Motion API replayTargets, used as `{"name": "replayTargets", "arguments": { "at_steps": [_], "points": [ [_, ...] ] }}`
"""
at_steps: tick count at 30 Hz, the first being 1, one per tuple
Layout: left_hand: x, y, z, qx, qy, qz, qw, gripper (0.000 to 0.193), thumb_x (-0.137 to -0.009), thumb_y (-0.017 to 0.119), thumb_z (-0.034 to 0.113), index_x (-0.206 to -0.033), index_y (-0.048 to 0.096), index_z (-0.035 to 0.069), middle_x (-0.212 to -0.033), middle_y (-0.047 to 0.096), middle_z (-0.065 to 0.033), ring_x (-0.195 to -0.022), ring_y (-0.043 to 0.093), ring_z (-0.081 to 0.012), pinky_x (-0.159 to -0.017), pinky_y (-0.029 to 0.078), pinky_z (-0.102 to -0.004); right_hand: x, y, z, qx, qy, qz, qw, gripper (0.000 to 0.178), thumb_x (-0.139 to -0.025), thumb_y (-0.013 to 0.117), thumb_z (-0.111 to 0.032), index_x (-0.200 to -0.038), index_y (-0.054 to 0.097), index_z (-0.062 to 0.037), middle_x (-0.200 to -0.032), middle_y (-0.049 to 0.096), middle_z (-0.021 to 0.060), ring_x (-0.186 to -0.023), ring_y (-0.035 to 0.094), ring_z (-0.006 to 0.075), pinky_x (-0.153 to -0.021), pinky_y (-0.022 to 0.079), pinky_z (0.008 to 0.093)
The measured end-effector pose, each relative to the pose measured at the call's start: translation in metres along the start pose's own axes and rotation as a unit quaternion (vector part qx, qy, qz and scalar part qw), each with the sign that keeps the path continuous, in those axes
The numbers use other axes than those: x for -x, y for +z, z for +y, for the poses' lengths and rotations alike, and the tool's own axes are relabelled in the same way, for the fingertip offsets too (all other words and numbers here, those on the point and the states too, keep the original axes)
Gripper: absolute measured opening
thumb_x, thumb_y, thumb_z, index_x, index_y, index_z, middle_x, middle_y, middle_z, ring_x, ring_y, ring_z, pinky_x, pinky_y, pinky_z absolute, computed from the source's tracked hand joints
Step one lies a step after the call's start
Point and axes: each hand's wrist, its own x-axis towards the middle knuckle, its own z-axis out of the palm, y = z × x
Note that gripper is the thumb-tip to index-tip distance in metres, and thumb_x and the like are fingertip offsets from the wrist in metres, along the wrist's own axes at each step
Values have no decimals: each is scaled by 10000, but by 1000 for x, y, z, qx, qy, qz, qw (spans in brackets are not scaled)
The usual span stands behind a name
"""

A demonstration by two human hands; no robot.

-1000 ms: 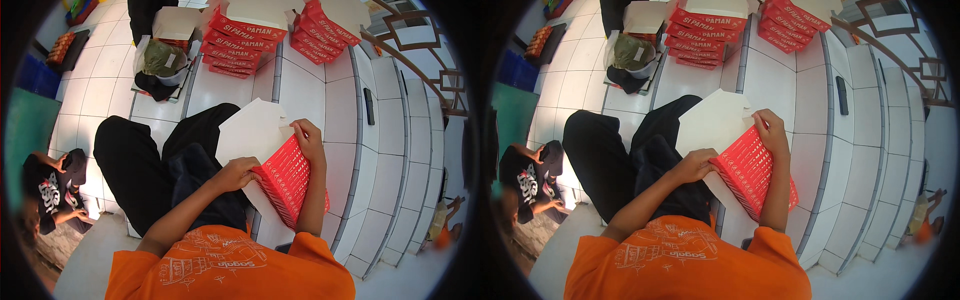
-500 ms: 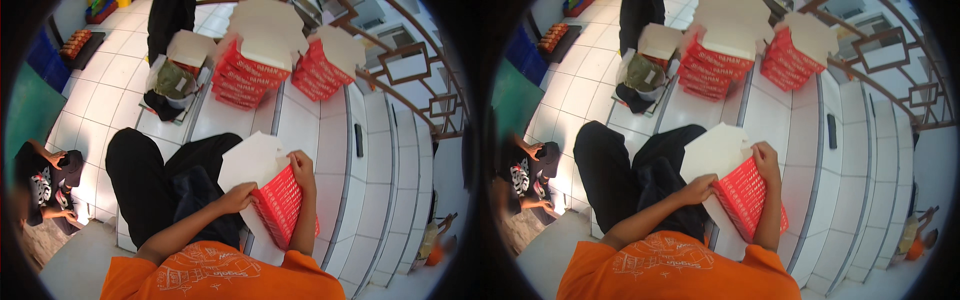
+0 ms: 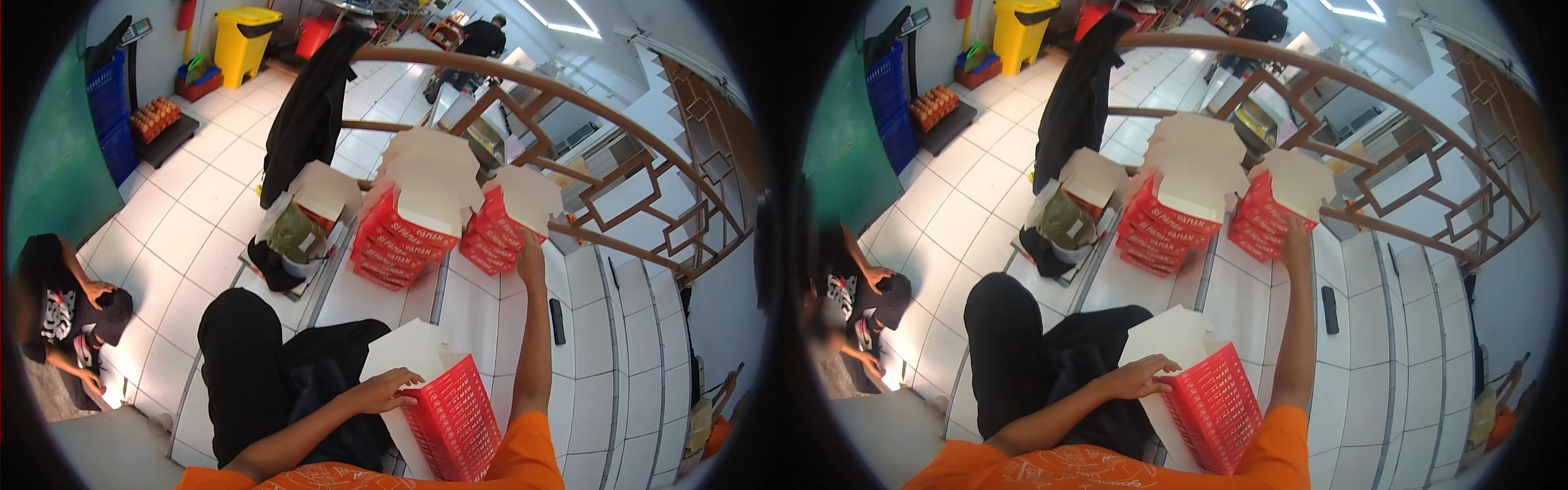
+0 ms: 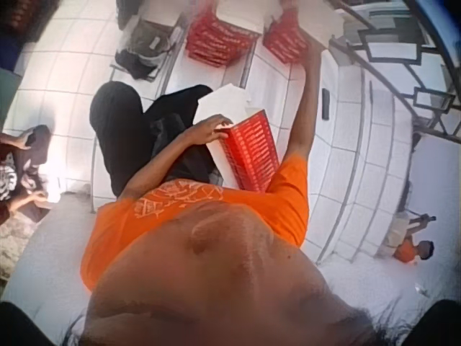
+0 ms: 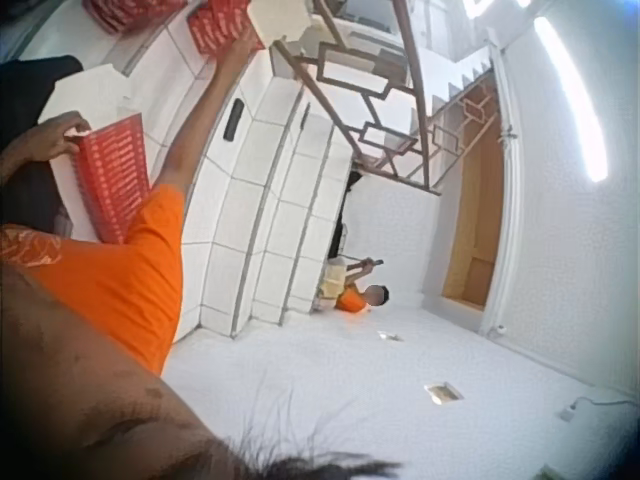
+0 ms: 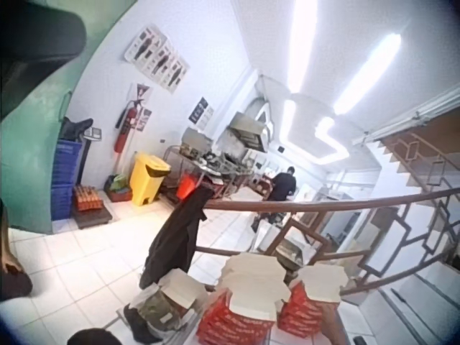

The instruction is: Assemble cardboard food delivery boxes from flat sheets.

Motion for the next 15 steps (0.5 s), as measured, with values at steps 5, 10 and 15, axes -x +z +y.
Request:
{"name": "replayTargets", "arguments": {
  "at_steps": [5, 10, 15],
  "points": [
    [-18, 0, -12, -39, -13, -10, 999, 359, -1058, 560, 292, -1330, 592, 59, -1213, 654, -184, -1152, 613, -357, -1010, 484, -432, -44, 48, 111, 188, 191, -37, 963, 423, -911, 491, 15, -1309, 599, -81, -1242, 664, 213, -1193, 622, 426, -938, 539, 518],
    [-20, -2, -29, -100, 16, -33, 994, 337, -1090, 466, 288, -1311, 599, 70, -1192, 673, -181, -1131, 629, -357, -987, 488, -448, -36, 45, 140, 225, 167, 67, 957, 56, -889, 597, -61, -915, 638, -33, -963, 669, 223, -963, 681, 442, -825, 563, 523],
    [-26, -9, -16, -96, 48, 5, 994, 316, -1081, 490, 279, -1294, 610, 79, -1162, 681, -164, -1120, 633, -337, -971, 494, -444, -42, -29, 92, 254, 135, 131, 949, 128, -864, 632, 21, -979, 663, -26, -992, 690, 172, -924, 694, 409, -776, 559, 476]
  ]
}}
